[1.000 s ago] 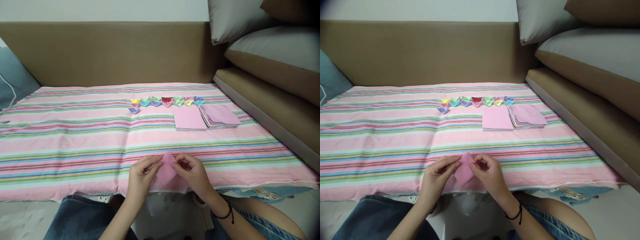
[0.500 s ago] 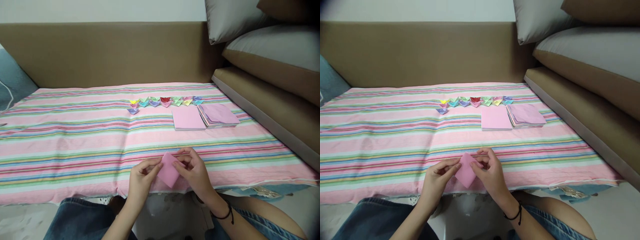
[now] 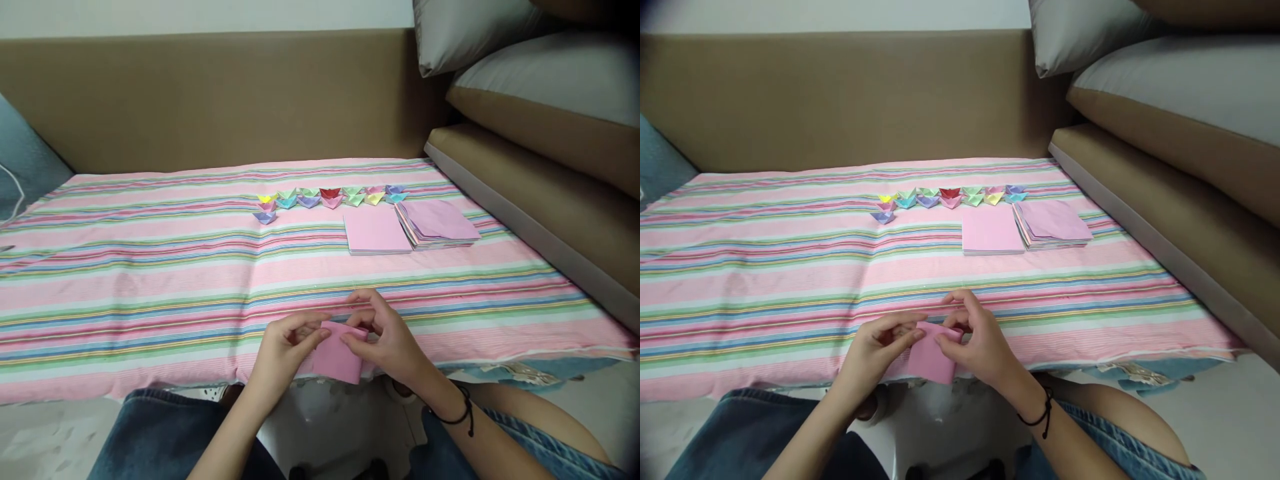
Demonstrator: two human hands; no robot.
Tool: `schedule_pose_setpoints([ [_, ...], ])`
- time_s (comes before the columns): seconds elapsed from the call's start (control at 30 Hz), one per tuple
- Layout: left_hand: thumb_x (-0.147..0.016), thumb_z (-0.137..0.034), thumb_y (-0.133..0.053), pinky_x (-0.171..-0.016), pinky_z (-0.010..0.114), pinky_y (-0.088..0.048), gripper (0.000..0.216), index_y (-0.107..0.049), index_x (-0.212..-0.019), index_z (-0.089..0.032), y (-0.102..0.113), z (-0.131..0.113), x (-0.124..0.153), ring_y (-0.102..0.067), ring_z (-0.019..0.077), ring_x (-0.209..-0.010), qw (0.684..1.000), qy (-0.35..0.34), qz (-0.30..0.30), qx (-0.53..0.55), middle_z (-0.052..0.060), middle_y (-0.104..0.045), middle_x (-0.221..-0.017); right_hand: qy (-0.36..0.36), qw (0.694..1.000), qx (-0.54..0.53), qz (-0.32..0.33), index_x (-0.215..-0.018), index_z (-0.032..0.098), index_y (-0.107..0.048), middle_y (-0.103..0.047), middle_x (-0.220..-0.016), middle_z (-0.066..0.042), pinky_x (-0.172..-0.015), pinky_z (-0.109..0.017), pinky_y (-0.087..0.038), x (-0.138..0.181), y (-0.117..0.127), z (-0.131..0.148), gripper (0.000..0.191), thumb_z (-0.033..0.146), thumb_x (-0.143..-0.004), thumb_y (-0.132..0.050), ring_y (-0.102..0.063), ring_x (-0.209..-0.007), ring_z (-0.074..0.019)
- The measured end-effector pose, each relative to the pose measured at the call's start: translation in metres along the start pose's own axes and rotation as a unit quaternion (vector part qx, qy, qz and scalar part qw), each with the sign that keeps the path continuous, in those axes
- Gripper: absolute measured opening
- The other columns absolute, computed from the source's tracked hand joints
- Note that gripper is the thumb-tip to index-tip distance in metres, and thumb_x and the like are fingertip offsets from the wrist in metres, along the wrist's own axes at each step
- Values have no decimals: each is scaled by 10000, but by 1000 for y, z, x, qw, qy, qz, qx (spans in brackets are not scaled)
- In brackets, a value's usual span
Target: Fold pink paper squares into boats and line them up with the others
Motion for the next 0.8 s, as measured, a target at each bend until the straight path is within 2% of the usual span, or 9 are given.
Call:
schedule_pose_setpoints([
  [0.1,-684,-269,-723,-634,204,-508,216,-729,-878,-174,2,2,1,-661,152,-725,1000,16,-24,-2,47,-736,-823,-16,999,-29,-2,-1064,253,-400,-536,-659,63,-530,-204,-380,0,0,-5,402,167,-738,-618,-486,-578,-103],
  [0.23,-648,-272,-752,-599,190,-510,231,-727,-851,-165,4,4,2,-653,135,-658,998,28,-57,29,25,-725,-709,-55,993,-94,-44,-1073,262,-398,-554,-684,58,-521,-202,-395,-1,4,-15,464,223,-710,-685,-493,-561,-96],
  [0.37,-646,-262,-753,-613,185,-522,215,-725,-836,-166,6,5,3,-651,124,-649,995,29,-84,42,15,-720,-686,-88,978,-167,-86,-1081,262,-415,-584,-722,51,-539,-204,-430,-1,5,-23,542,272,-656,-751,-536,-590,-101],
  [0.5,-648,-251,-749,-608,178,-527,198,-723,-827,-170,4,5,2,-657,122,-656,995,29,-79,54,14,-724,-695,-96,972,-183,-114,-1079,252,-420,-607,-673,59,-539,-198,-433,0,7,-25,575,269,-628,-776,-546,-583,-102],
  [0.8,-640,-240,-754,-560,166,-513,229,-705,-845,-150,2,4,2,-612,92,-588,995,29,-74,67,1,-676,-649,-89,971,-188,-121,-1064,252,-418,-597,-628,78,-515,-188,-429,0,8,-24,555,271,-635,-770,-542,-541,-91],
])
Point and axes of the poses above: each hand's wrist, its own x-axis away from the middle knuckle, its own y-axis out of the back of the hand, z = x × y, the point moved 7 cm from there along -x, towards the middle knuckle
